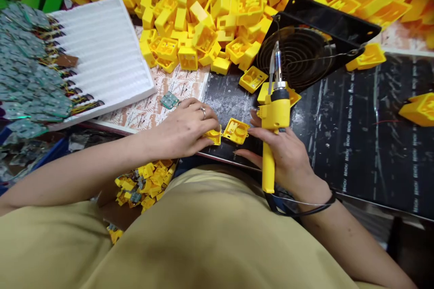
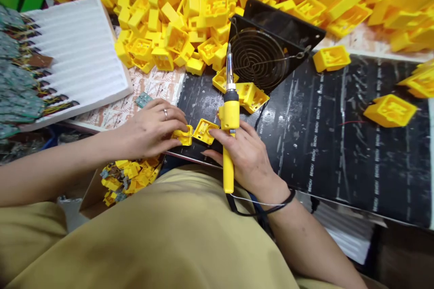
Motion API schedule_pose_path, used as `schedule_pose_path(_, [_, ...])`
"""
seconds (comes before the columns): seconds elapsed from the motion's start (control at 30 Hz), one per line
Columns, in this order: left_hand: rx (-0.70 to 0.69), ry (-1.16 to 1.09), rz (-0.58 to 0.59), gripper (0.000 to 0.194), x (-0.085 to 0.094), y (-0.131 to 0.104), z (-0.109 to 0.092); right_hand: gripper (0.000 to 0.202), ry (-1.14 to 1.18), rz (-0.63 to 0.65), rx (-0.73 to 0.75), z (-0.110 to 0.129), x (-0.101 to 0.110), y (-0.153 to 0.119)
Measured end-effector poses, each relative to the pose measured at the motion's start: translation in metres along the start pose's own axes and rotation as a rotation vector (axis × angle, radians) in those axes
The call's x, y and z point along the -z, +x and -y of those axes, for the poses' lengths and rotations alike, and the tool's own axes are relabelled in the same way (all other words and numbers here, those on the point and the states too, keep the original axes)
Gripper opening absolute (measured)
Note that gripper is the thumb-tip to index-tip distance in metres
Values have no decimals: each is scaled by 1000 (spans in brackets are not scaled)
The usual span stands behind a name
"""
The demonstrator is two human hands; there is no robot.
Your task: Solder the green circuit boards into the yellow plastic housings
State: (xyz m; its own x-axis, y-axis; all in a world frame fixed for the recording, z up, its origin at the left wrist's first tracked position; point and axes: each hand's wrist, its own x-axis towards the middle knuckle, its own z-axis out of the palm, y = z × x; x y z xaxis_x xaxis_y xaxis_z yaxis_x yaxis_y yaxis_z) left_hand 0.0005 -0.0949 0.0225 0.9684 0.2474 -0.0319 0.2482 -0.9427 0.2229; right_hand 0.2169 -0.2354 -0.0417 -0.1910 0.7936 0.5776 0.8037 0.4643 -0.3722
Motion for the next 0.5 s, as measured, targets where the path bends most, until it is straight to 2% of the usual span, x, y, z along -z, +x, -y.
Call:
schedule_pose_path(0.07, [-20,54,-36,25,-2,-4,-3,48,-4,1,9,-1,1,-1])
schedule_pose_path(0.2, [36,144,-96,30,-6,-2,-10,46,-21,-21,8,0,4,-1])
schedule_pose_path(0.3, [72,172,-128,26,-12,0,-13,41,-71,-76,14,5,9,0])
schedule_pose_path(0.37, [94,102,-163,24,-14,0,-13,36,-93,-111,15,8,15,0])
schedule_pose_path(0.5, [190,-174,-203,18,-15,2,-9,27,-64,-123,-8,13,31,-1])
